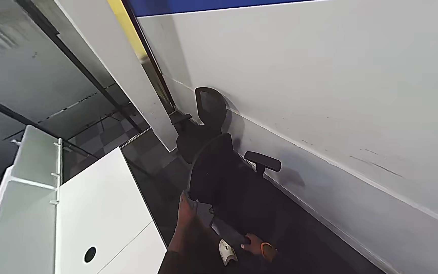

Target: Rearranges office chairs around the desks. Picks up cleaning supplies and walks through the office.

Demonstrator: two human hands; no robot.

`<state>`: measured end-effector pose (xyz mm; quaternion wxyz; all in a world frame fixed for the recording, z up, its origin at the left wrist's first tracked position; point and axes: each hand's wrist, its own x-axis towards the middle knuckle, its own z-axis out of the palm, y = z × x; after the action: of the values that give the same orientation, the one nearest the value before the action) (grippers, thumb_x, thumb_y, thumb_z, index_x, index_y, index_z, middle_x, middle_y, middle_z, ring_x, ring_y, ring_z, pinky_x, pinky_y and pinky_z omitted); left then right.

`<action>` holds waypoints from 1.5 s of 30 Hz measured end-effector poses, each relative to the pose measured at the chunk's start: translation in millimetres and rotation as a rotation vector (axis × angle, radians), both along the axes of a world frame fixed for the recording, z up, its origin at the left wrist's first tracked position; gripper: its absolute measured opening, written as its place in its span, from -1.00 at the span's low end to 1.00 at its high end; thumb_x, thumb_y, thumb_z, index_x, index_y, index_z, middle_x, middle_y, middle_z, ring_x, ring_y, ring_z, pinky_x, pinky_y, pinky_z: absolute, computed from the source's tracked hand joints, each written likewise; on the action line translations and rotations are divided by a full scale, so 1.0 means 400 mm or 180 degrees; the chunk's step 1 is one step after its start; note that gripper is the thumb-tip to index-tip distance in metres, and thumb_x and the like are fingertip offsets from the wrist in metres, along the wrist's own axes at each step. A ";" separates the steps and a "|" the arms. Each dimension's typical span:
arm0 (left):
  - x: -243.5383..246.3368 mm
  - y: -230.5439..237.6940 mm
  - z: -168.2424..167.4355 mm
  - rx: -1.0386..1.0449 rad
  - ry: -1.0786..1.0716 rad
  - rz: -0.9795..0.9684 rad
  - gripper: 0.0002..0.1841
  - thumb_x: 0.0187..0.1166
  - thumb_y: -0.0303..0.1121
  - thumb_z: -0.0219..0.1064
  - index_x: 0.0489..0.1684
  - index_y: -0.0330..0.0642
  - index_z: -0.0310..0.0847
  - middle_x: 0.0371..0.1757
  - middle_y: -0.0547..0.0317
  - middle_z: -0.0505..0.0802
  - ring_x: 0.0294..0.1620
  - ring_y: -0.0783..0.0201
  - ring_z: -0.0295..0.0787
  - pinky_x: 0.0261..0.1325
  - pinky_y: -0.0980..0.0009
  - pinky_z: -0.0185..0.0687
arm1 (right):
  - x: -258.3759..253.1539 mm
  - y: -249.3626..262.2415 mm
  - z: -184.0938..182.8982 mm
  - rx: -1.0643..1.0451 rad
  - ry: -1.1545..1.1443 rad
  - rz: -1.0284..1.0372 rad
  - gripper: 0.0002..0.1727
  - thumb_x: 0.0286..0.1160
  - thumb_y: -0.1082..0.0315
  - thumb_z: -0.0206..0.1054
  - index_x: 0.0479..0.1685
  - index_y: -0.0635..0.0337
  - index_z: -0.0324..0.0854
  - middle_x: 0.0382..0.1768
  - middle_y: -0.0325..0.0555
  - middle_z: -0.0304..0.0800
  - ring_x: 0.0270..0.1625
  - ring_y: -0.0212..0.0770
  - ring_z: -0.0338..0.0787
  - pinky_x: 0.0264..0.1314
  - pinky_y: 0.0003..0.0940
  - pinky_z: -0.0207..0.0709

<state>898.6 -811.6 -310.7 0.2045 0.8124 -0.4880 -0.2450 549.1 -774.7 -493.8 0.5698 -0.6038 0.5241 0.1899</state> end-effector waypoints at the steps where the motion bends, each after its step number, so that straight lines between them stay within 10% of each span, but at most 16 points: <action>1: 0.016 -0.026 -0.002 0.0008 0.0077 0.0016 -0.03 0.50 -0.09 0.47 0.81 -0.44 -0.02 0.69 -0.33 0.44 0.67 -0.11 0.45 0.70 0.05 0.39 | 0.012 0.000 -0.004 0.0020 0.0040 -0.0050 -0.12 0.52 -0.18 0.42 0.65 0.32 0.37 0.55 0.31 0.54 0.64 0.16 0.53 0.71 0.12 0.35; 6: 0.043 -0.108 -0.031 0.0295 0.0230 -0.0097 -0.11 0.68 0.00 0.28 0.87 -0.33 -0.09 0.65 -0.33 0.52 0.64 -0.12 0.51 0.70 -0.04 0.38 | 0.011 0.002 -0.043 0.0029 0.0121 -0.0188 -0.22 0.60 -0.15 0.35 0.61 0.27 0.44 0.49 0.27 0.62 0.59 0.13 0.60 0.66 0.11 0.41; 11: 0.064 -0.156 -0.015 0.0809 -0.0168 -0.0191 -0.49 0.79 -0.09 0.15 0.49 -0.33 0.47 0.12 -0.27 0.84 0.19 -0.17 0.82 0.31 -0.16 0.66 | 0.017 0.012 0.026 0.0174 0.0280 -0.0203 -0.25 0.70 -0.11 0.26 0.71 0.22 0.32 0.56 0.26 0.56 0.64 0.13 0.55 0.69 0.13 0.36; 22: -0.012 -0.032 -0.007 0.0779 -0.0152 -0.0377 -0.49 0.71 -0.15 0.27 0.46 -0.39 0.50 0.18 -0.32 0.82 0.26 -0.17 0.79 0.38 -0.14 0.62 | -0.114 0.070 0.071 -0.0139 0.0545 -0.0031 -0.31 0.72 -0.02 0.24 0.66 0.29 0.35 0.51 0.29 0.60 0.60 0.18 0.59 0.63 0.18 0.43; 45: -0.632 0.212 -0.047 0.1306 0.0629 -0.1741 -0.49 0.49 -0.01 0.49 0.14 -0.30 0.71 -0.02 -0.13 0.89 0.03 -0.01 0.86 0.23 -0.09 0.72 | -0.806 0.462 0.031 0.0032 0.1066 -0.0770 -0.30 0.72 0.05 0.26 0.69 0.34 0.32 0.51 0.32 0.60 0.60 0.17 0.60 0.64 0.17 0.43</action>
<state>645.8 -726.8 -329.5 0.0102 0.6482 -0.6060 -0.4610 226.6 -590.0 -481.3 0.4964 -0.4936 0.6792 0.2204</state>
